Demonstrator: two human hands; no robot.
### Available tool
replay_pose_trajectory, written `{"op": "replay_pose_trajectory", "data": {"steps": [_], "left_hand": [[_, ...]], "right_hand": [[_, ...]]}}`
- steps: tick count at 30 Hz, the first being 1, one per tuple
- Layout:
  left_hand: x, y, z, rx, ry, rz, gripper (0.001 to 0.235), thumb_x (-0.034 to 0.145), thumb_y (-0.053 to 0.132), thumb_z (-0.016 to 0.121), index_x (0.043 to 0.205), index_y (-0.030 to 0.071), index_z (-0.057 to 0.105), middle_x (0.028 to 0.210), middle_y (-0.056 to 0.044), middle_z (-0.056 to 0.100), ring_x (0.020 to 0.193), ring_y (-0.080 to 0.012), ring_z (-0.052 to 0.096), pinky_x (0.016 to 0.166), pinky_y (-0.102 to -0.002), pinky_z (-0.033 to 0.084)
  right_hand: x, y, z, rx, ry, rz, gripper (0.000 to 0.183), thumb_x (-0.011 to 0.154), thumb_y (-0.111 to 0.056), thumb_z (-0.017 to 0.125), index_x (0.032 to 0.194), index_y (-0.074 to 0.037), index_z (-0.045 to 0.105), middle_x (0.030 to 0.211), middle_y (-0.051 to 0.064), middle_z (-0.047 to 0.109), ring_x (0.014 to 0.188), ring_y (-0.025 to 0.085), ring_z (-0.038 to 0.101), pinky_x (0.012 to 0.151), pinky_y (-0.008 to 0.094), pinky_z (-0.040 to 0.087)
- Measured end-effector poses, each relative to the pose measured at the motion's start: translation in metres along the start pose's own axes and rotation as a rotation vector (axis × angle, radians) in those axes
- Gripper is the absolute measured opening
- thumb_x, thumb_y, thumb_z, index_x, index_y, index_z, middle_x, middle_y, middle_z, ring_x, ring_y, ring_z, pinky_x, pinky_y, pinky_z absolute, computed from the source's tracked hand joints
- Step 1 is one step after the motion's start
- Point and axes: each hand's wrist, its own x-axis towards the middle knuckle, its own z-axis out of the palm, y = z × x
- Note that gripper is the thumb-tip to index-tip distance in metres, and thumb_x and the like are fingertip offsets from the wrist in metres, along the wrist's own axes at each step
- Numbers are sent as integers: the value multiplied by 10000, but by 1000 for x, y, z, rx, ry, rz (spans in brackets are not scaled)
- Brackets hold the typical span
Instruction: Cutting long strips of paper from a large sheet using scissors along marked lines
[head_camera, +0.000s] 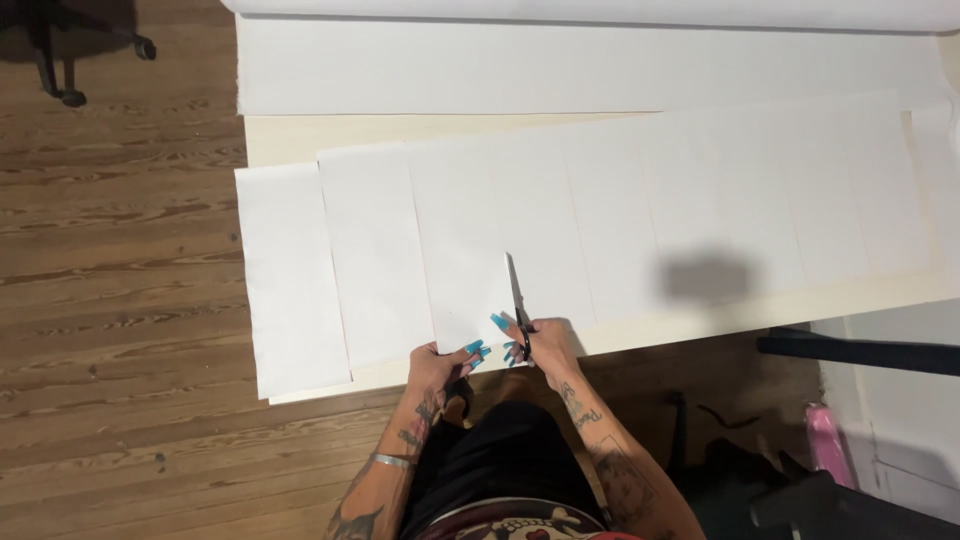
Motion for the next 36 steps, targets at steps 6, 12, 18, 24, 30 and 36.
{"op": "replay_pose_trajectory", "data": {"steps": [6, 12, 18, 24, 30, 36], "left_hand": [[-11, 8, 3, -28, 0, -2, 290, 661, -55, 705, 913, -97, 569, 823, -235, 626, 754, -298, 648, 662, -303, 550], [-12, 10, 4, -5, -8, -3, 287, 662, -41, 710, 910, -98, 578, 797, -219, 629, 722, -286, 652, 620, -269, 559], [-2, 4, 0, -8, -1, 1, 268, 659, -34, 717, 892, -74, 588, 800, -201, 635, 719, -270, 655, 618, -261, 559], [-4, 5, 1, -1, -8, -6, 270, 634, -45, 732, 865, -73, 594, 775, -207, 637, 710, -271, 655, 621, -278, 557], [-1, 4, -1, -4, -5, -12, 266, 632, -51, 727, 857, -84, 587, 771, -206, 638, 702, -265, 657, 601, -258, 556], [-1, 6, 0, 6, 3, -31, 273, 623, -41, 746, 846, -72, 592, 769, -220, 641, 708, -282, 656, 621, -292, 554]], "right_hand": [[13, 4, -1, 33, -7, 4, 453, 657, -360, 752, 700, 42, 548, 512, 128, 562, 406, 130, 556, 350, 155, 369], [24, 6, -2, 3, 5, -16, 458, 656, -389, 762, 637, 15, 547, 500, 132, 565, 400, 146, 565, 347, 165, 381], [31, 4, 1, -5, 11, -55, 451, 656, -402, 754, 607, -3, 548, 482, 118, 559, 392, 145, 555, 341, 164, 373], [41, 5, -1, -9, 4, -59, 409, 662, -359, 740, 607, 5, 562, 486, 113, 559, 399, 150, 556, 340, 173, 381], [40, -5, 1, 6, 1, -80, 382, 670, -321, 734, 593, 8, 555, 481, 114, 557, 394, 147, 550, 339, 166, 375], [45, -14, 3, 11, -2, -76, 407, 680, -359, 738, 590, -1, 567, 465, 99, 554, 385, 147, 550, 329, 173, 380]]}}
